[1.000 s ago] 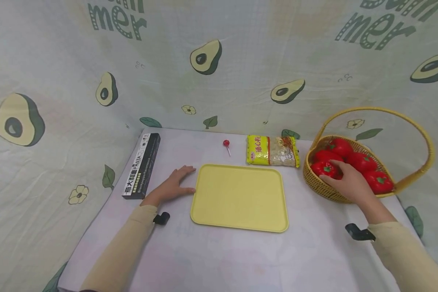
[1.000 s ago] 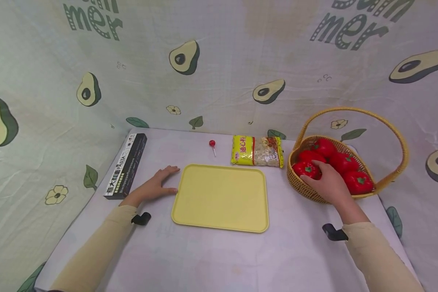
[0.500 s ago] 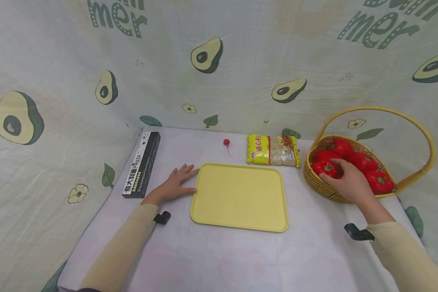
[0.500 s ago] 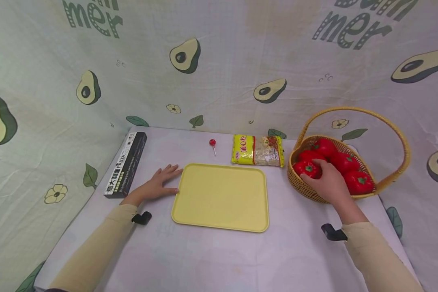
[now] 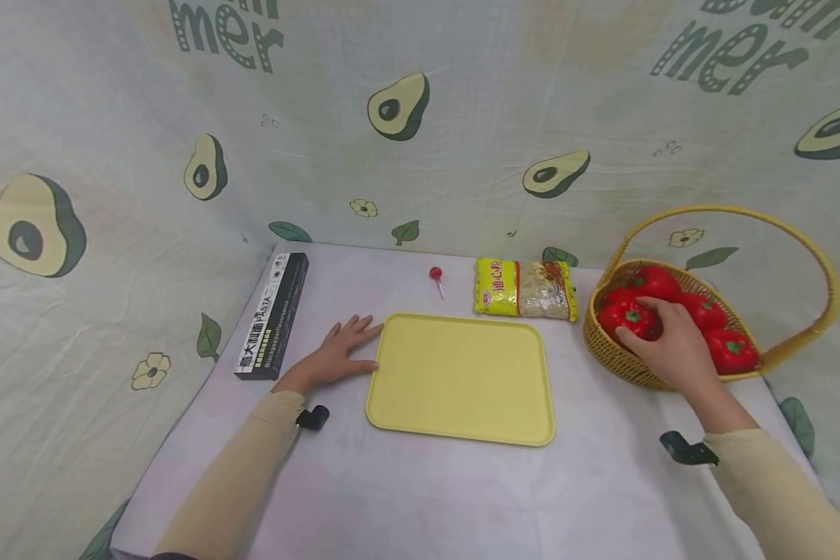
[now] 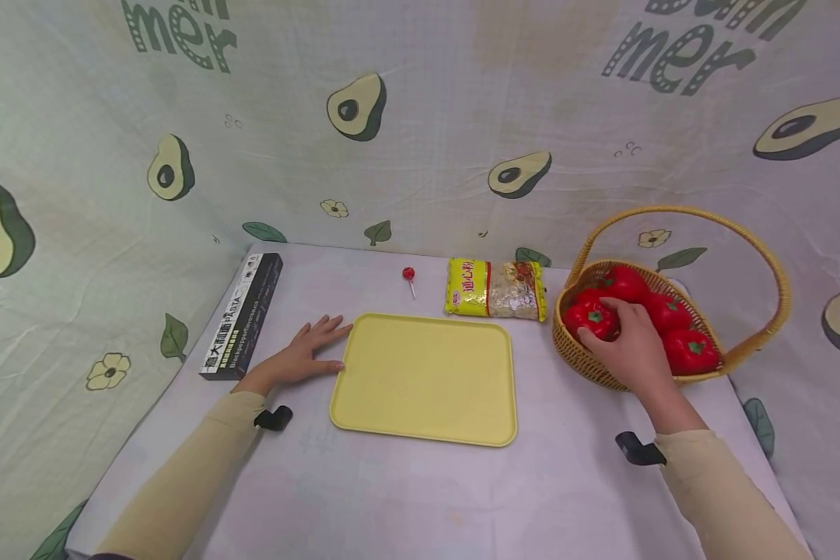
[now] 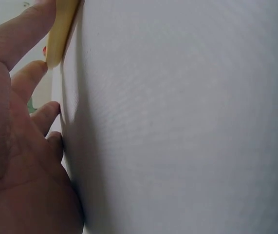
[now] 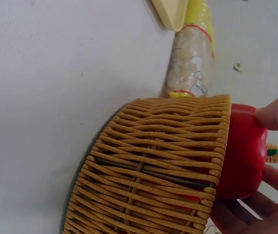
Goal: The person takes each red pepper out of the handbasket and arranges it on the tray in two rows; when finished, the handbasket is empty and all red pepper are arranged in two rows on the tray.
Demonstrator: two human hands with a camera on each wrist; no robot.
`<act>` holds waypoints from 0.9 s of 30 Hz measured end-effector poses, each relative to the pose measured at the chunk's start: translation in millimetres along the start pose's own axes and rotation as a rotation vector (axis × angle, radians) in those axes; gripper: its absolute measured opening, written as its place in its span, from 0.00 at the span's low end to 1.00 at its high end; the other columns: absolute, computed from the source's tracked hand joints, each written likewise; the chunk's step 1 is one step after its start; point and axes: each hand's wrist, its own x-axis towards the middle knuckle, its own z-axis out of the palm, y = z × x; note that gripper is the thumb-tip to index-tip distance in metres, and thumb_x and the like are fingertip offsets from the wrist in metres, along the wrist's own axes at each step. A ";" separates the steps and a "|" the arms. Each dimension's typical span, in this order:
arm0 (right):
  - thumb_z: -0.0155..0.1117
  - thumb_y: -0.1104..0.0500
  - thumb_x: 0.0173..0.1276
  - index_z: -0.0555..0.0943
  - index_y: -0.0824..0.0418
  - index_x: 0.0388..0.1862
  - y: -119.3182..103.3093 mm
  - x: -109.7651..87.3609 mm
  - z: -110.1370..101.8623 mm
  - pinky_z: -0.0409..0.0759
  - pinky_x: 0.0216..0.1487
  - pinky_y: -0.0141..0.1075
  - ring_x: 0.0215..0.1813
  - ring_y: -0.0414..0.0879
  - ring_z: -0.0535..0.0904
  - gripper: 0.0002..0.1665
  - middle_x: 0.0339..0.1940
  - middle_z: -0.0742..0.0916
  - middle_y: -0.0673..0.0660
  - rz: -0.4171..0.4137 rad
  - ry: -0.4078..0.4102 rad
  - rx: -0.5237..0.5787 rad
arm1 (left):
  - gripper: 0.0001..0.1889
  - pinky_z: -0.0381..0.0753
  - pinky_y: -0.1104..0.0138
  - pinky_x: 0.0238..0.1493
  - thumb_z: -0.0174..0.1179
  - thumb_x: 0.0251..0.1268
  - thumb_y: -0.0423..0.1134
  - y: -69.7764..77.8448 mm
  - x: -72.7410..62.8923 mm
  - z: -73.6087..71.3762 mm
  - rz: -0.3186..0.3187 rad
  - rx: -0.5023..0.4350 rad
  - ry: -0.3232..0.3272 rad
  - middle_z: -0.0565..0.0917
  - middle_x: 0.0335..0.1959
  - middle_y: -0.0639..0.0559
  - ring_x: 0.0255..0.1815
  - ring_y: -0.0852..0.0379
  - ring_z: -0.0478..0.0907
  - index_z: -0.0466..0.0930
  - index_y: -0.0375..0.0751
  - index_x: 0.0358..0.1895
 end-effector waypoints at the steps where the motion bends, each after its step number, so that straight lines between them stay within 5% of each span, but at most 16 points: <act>1: 0.66 0.42 0.71 0.60 0.67 0.78 -0.5 -0.4 -0.2 0.69 0.58 0.75 0.67 0.74 0.60 0.48 0.69 0.65 0.77 -0.001 0.008 0.002 | 0.44 0.28 0.45 0.80 0.65 0.66 0.58 0.0 0.2 0.1 -0.002 0.002 0.000 0.50 0.83 0.44 0.84 0.41 0.36 0.58 0.50 0.81; 27: 0.71 0.51 0.67 0.65 0.60 0.77 -16.5 -15.0 -6.3 0.73 0.54 0.76 0.72 0.70 0.60 0.43 0.70 0.66 0.72 -0.078 0.179 0.044 | 0.44 0.26 0.49 0.80 0.66 0.65 0.59 -2.4 2.3 1.9 -0.022 0.002 -0.005 0.50 0.84 0.47 0.84 0.44 0.35 0.58 0.53 0.81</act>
